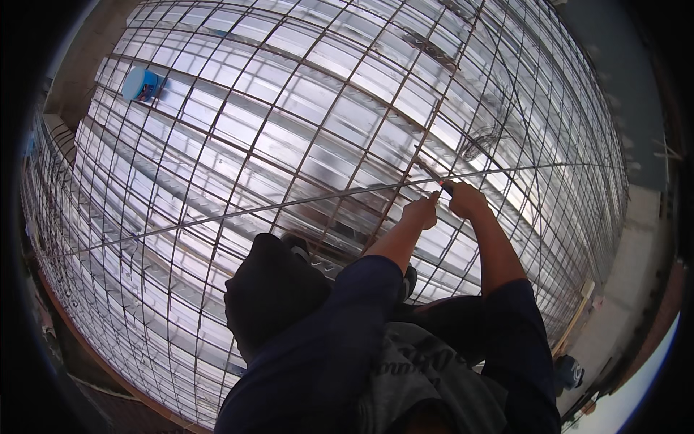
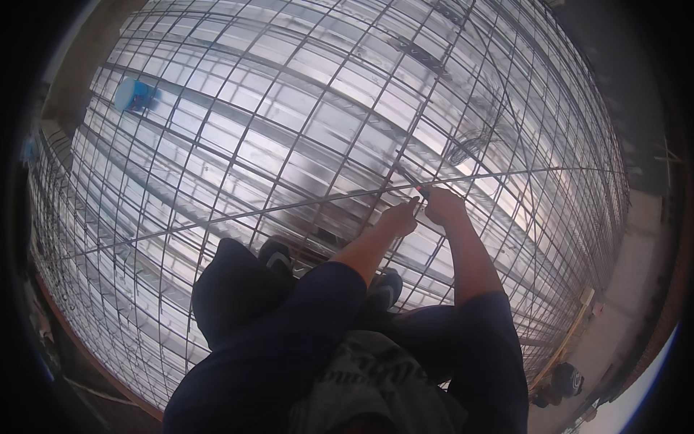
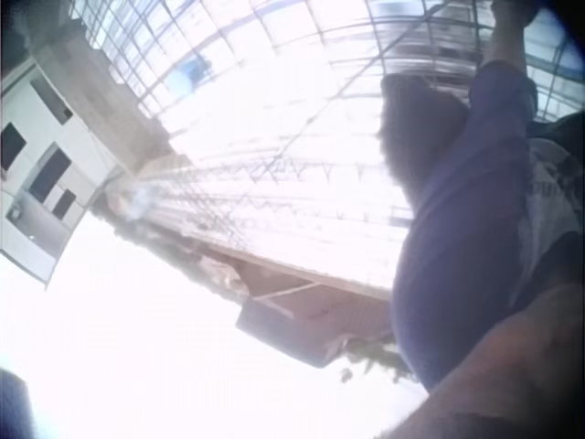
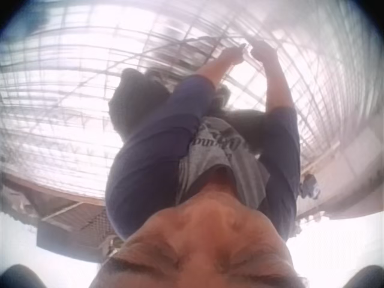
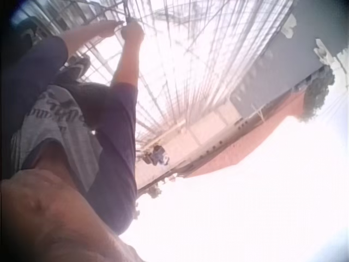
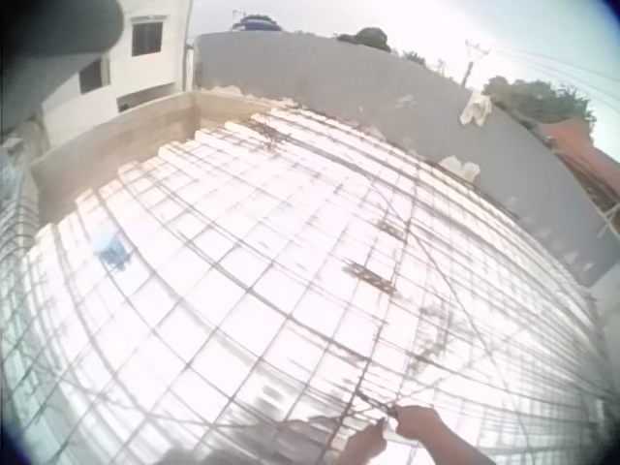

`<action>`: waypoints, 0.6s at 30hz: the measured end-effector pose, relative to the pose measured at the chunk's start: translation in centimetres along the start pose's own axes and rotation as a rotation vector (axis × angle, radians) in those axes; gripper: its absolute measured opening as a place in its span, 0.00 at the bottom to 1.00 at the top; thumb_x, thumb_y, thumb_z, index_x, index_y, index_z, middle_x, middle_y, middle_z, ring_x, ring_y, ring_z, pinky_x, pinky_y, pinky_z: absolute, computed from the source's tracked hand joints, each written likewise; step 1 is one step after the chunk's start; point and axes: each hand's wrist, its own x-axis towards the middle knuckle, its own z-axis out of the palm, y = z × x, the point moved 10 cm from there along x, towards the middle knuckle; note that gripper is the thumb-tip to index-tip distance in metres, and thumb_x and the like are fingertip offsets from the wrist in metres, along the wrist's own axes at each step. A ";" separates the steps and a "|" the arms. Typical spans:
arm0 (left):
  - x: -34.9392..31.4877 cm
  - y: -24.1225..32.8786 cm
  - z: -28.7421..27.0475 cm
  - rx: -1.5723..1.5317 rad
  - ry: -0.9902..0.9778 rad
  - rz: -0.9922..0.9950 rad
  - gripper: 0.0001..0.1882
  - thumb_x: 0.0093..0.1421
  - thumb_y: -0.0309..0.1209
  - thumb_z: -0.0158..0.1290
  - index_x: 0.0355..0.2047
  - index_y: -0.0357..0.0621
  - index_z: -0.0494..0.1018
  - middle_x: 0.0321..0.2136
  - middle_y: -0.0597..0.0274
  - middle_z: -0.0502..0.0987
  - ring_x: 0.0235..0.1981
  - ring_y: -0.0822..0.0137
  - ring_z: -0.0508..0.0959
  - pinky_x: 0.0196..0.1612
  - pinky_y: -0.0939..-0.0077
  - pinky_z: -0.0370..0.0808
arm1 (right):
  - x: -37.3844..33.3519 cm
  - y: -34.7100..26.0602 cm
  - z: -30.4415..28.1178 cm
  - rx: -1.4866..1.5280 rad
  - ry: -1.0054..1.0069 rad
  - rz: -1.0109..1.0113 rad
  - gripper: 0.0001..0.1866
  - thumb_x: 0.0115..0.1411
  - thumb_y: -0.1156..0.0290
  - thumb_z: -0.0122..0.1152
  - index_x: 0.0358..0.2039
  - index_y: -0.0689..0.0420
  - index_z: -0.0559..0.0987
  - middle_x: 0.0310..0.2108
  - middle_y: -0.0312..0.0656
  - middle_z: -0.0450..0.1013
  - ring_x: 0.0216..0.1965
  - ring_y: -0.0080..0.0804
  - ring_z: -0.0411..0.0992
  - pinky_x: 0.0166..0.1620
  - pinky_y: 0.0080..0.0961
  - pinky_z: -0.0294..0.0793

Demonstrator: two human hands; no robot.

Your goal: The person works on a metal scaffolding structure, using pliers to cut and bend metal wires to secure the framework. They repeatedly move along the scaffolding, adjusting and fastening connections at various points.

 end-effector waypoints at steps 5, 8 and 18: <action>-1.2 1.9 -1.3 -0.003 0.052 -0.056 0.15 0.57 0.30 0.47 0.45 0.41 0.70 0.42 0.49 0.76 0.47 0.53 0.75 0.47 0.55 0.72 | 0.4 0.4 0.1 -0.257 0.039 0.044 0.26 0.52 0.69 0.55 0.54 0.46 0.70 0.43 0.49 0.75 0.47 0.44 0.74 0.47 0.41 0.75; -2.5 2.1 -2.4 0.098 0.371 0.052 0.08 0.58 0.30 0.47 0.35 0.42 0.72 0.32 0.54 0.78 0.38 0.53 0.77 0.40 0.56 0.73 | 1.1 -0.8 -0.1 -0.286 -0.050 0.080 0.22 0.53 0.67 0.56 0.51 0.51 0.72 0.43 0.51 0.73 0.47 0.46 0.73 0.47 0.41 0.75; -3.9 2.2 -2.7 0.169 0.344 0.122 0.09 0.56 0.29 0.48 0.35 0.45 0.75 0.31 0.57 0.79 0.39 0.57 0.76 0.38 0.62 0.74 | 0.0 -5.8 -2.4 -0.470 -0.065 0.111 0.16 0.54 0.60 0.60 0.41 0.53 0.81 0.42 0.45 0.77 0.42 0.47 0.77 0.40 0.58 0.76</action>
